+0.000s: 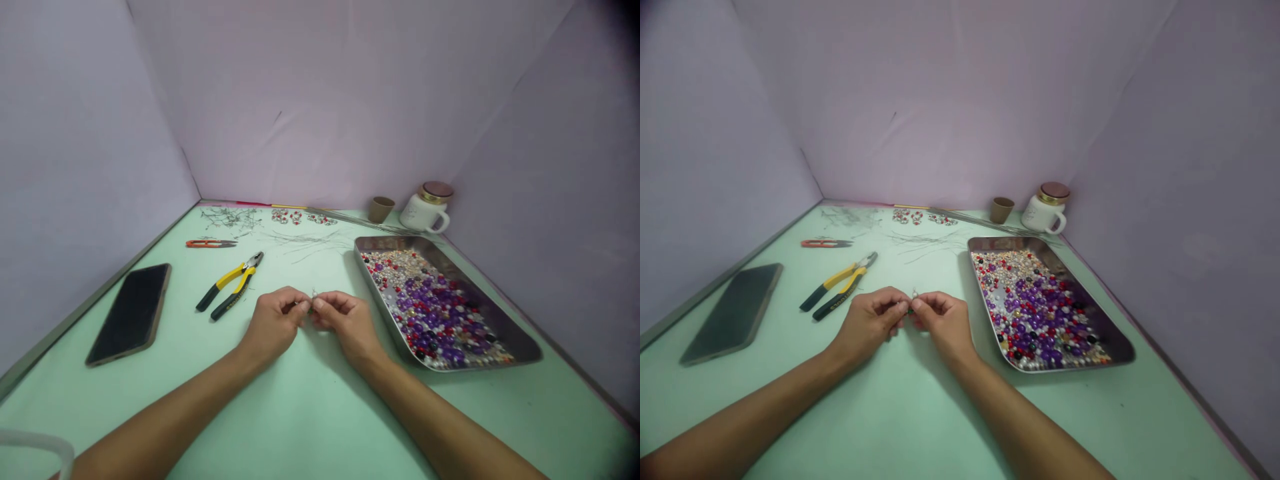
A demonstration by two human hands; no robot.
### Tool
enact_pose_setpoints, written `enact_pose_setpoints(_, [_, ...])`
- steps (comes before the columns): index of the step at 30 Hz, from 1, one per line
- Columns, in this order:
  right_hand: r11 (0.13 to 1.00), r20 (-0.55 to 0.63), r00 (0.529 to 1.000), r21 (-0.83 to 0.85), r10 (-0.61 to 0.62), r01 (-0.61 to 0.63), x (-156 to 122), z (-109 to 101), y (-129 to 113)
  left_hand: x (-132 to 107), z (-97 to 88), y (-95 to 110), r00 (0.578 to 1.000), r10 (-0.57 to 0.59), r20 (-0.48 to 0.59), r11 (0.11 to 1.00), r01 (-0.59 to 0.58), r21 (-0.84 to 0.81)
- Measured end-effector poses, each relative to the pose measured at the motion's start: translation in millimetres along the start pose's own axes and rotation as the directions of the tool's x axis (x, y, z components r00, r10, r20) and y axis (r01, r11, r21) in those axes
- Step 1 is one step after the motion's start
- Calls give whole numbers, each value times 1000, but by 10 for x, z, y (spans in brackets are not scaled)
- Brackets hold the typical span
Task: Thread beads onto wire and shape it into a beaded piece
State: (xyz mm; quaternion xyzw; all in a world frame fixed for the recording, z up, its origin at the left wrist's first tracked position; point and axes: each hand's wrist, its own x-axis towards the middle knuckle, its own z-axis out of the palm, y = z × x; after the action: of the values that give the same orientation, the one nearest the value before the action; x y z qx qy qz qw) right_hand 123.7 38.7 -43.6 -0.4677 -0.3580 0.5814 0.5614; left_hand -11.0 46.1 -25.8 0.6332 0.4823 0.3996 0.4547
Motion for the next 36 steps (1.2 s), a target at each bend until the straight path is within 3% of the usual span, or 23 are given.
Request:
enact_pose_setpoints(4, [957, -42, 997, 286, 58, -43, 73, -58, -42, 18, -41, 22, 980, 13, -201, 990, -41, -135])
enact_pose_setpoints(6, [925, -28, 996, 375, 86, -69, 85, -71, -61, 28, -49, 13, 971, -36, -236, 968, -25, -251])
enact_pose_setpoints(11, [878, 65, 992, 462, 109, -126, 53, -46, -40, 54, -15, -19, 968, -249, -36, 803, 185, -567])
enact_pose_setpoints(17, [916, 158, 983, 376, 88, -143, 28, -31, -10, 68, -2, -26, 945, -278, 175, 655, 319, -685])
enact_pose_setpoints(23, [933, 210, 974, 325, 87, -153, 25, -50, -15, 73, -10, -53, 936, -300, 185, 631, 340, -697])
enact_pose_setpoints(31, [881, 264, 954, 406, 140, -241, 7, -14, -2, 96, -15, -65, 882, -367, 296, 432, 443, -785])
enact_pose_setpoints(36, [858, 309, 938, 428, 157, -284, -1, 5, -5, 73, 7, -23, 880, -354, 316, 418, 451, -788])
